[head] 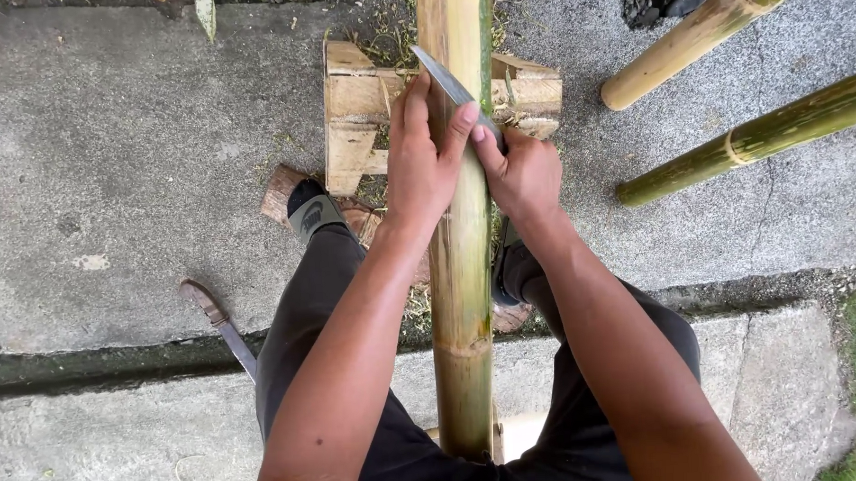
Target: The recorder is using a knife to scrape the outer green skin off a bamboo pole while sitting on a stool.
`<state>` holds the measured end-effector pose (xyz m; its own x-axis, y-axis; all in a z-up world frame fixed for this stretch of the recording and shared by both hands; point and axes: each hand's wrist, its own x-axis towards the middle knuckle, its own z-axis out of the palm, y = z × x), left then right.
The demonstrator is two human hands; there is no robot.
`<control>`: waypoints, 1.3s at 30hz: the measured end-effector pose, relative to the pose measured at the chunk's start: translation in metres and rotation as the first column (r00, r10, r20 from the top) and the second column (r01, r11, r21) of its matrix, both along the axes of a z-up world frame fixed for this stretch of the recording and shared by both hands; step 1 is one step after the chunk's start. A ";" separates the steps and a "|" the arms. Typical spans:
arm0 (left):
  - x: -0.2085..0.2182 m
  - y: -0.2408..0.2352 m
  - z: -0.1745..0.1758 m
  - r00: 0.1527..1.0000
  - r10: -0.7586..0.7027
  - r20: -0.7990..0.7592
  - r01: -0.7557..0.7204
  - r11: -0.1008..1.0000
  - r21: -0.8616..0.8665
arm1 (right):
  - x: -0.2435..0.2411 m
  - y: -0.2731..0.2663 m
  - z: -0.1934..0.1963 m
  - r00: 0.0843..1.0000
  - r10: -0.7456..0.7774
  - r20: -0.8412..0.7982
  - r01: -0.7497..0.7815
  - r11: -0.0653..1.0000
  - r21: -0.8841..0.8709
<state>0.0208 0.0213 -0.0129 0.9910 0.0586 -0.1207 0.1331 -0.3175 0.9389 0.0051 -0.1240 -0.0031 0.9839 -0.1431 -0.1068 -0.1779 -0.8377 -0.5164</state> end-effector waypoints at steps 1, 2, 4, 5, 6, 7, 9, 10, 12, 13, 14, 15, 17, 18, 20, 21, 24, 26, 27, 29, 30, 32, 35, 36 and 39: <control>0.000 0.000 0.005 1.000 0.001 0.004 -0.001 1.000 -0.004 | -0.002 0.000 0.001 1.000 0.001 0.004 -0.001 1.000 -0.004; 0.000 0.001 0.009 1.000 -0.001 -0.014 0.001 1.000 -0.013 | -0.003 -0.001 0.003 1.000 -0.013 -0.013 0.013 1.000 -0.006; -0.002 0.002 0.010 0.999 -0.005 -0.034 0.004 1.000 -0.022 | -0.011 -0.005 -0.003 0.999 -0.028 -0.031 0.028 1.000 -0.008; -0.004 0.002 0.006 0.998 -0.043 0.043 0.039 0.997 0.072 | -0.018 -0.010 -0.010 0.997 -0.032 -0.071 0.031 0.999 -0.023; -0.006 0.003 0.001 0.989 -0.089 0.115 0.069 0.984 0.166 | -0.024 -0.015 -0.017 0.993 -0.037 -0.110 0.033 0.999 -0.038; -0.004 0.003 0.004 0.990 -0.085 0.115 0.065 0.984 0.165 | -0.024 -0.015 -0.017 0.993 -0.033 -0.110 0.029 0.999 -0.039; -0.003 0.004 0.009 0.988 -0.143 0.062 0.132 0.978 0.159 | -0.026 -0.017 -0.017 0.985 -0.081 -0.154 0.077 0.997 -0.029; -0.002 0.003 0.007 0.988 -0.143 0.057 0.132 0.978 0.160 | -0.018 -0.015 -0.018 0.984 -0.080 -0.159 0.077 0.997 -0.028; -0.002 0.000 0.005 0.996 -0.065 0.055 0.060 0.994 0.089 | -0.007 -0.013 -0.017 1.000 -0.003 0.000 0.003 0.998 -0.067; 0.000 -0.001 0.007 0.996 -0.065 0.059 0.059 0.994 0.088 | -0.001 -0.010 -0.016 1.000 -0.003 0.004 0.004 0.998 -0.068; 0.002 -0.002 0.010 0.999 -0.031 0.012 0.030 0.998 0.060 | 0.005 -0.007 -0.014 1.000 -0.001 0.008 0.001 0.997 -0.075; 0.002 -0.003 0.013 0.999 0.000 -0.040 0.002 0.999 0.033 | 0.011 -0.004 -0.012 1.000 0.001 0.008 -0.001 0.997 -0.082; -0.001 -0.001 0.009 1.000 -0.002 0.011 0.001 0.999 0.054 | 0.013 -0.003 -0.008 1.000 -0.021 -0.011 0.020 0.998 -0.065; -0.001 0.000 0.006 0.998 -0.004 0.061 0.000 0.997 0.075 | 0.015 -0.002 -0.006 0.999 -0.041 -0.032 0.040 0.998 -0.047; -0.001 0.002 0.009 0.998 -0.019 0.060 0.017 0.999 0.028 | -0.003 -0.005 -0.008 0.999 -0.029 -0.026 0.028 0.999 -0.042; -0.002 0.005 0.010 0.998 -0.027 0.059 0.028 0.999 -0.019 | -0.012 -0.006 -0.010 1.000 -0.010 -0.021 0.009 0.999 -0.038; -0.004 0.011 0.002 0.995 -0.099 0.035 0.098 0.995 0.022 | -0.040 -0.015 -0.016 0.995 -0.030 -0.097 0.028 0.999 -0.016; -0.003 0.010 0.003 0.995 -0.097 -0.031 0.097 0.995 0.008 | -0.051 -0.029 -0.024 0.976 -0.119 -0.183 0.158 0.963 0.217; -0.002 0.010 0.004 0.992 -0.088 -0.093 0.088 0.996 -0.011 | -0.055 -0.036 -0.028 0.943 -0.174 -0.284 0.285 0.862 0.420; -0.008 0.000 0.004 0.988 -0.130 0.084 0.101 0.952 0.290 | -0.053 -0.036 0.016 0.907 -0.199 -0.372 0.396 0.705 0.588; -0.011 -0.005 0.004 0.946 -0.232 0.226 0.067 0.823 0.564 | -0.051 -0.035 0.039 0.858 -0.209 -0.469 0.506 0.501 0.702; -0.019 -0.018 0.029 0.915 -0.316 0.251 0.074 0.743 0.666 | -0.068 -0.063 0.042 0.844 -0.185 -0.503 0.534 0.376 0.757; -0.022 -0.022 0.070 0.817 -0.577 0.002 0.420 0.598 0.682 | -0.081 -0.092 0.031 0.810 -0.203 -0.549 0.584 0.204 0.786; -0.024 -0.022 0.084 0.651 -0.728 -0.216 0.714 0.491 0.500 | -0.085 -0.100 0.025 0.788 -0.255 -0.560 0.606 0.168 0.777; -0.024 -0.021 0.079 0.471 -0.829 -0.300 0.879 0.411 0.244 | -0.075 -0.099 0.028 0.641 -0.390 -0.661 0.744 0.105 0.660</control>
